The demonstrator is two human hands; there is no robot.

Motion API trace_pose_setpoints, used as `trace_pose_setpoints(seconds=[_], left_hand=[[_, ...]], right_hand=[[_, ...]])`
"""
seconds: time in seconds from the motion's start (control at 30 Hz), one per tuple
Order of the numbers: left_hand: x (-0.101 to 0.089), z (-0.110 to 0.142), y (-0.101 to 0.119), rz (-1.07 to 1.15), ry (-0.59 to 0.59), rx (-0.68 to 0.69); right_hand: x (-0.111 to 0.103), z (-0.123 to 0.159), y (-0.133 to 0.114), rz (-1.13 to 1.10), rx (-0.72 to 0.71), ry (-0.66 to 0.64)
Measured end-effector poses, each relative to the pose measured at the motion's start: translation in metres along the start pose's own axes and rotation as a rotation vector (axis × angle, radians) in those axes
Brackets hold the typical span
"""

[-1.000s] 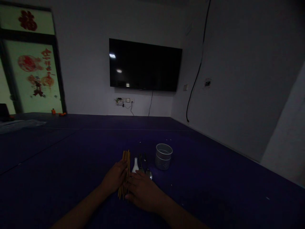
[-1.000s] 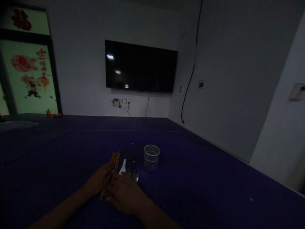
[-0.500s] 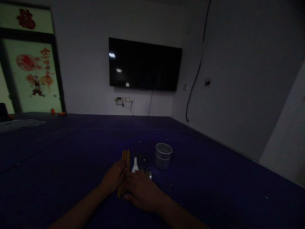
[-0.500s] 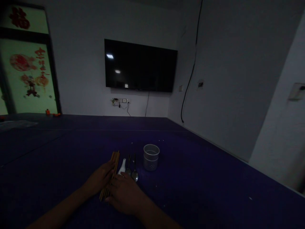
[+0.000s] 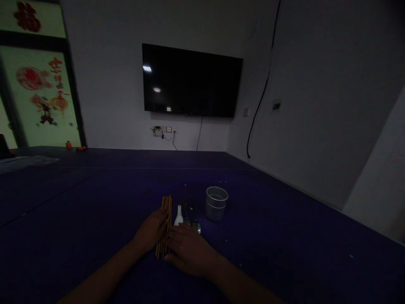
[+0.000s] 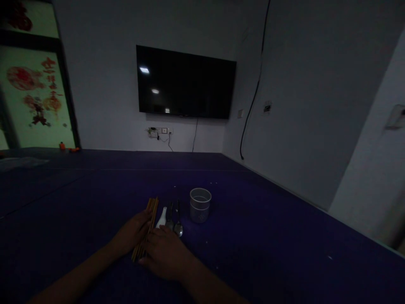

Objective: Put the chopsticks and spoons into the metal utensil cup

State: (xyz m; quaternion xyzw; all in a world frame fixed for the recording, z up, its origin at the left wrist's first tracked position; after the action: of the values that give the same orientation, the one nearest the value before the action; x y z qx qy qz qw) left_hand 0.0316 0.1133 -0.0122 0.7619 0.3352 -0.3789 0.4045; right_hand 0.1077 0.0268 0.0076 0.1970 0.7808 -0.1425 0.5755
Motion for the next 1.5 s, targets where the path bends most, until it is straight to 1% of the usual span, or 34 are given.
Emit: trace_pose_setpoints(seconds=[0.33,0.6,0.9,1.07,1.27,1.5], left_hand=[[0.003,-0.003,-0.001,-0.036,-0.021,0.028],[0.002,0.0,-0.004,-0.008,0.009,0.009],[0.002,-0.001,-0.003,-0.004,-0.002,0.006],[0.004,-0.002,-0.004,-0.005,0.004,0.017],[0.005,-0.003,-0.004,-0.02,-0.024,0.009],[0.006,-0.004,-0.003,-0.017,-0.037,0.004]], right_hand=[[0.0,0.0,-0.004,-0.013,-0.026,0.008],[0.001,0.001,-0.001,-0.012,-0.01,0.027],[0.002,0.001,0.002,-0.055,0.021,0.039],[0.003,0.001,0.002,-0.041,0.008,0.034],[-0.001,0.001,0.004,-0.049,0.055,0.05],[0.003,0.0,0.009,-0.044,0.093,0.059]])
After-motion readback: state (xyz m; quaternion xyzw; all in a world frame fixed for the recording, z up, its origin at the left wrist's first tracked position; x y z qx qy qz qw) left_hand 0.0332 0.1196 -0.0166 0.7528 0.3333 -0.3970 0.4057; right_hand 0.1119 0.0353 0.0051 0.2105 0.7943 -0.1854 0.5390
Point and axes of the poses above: each hand's wrist, its own z-axis away from the middle knuckle, its own x-axis out of the palm, y = z × x, the point moved 9 cm from there along -z, towards the middle knuckle, and after that the axes turned 4 degrees about -x, right-handed, at the moved point
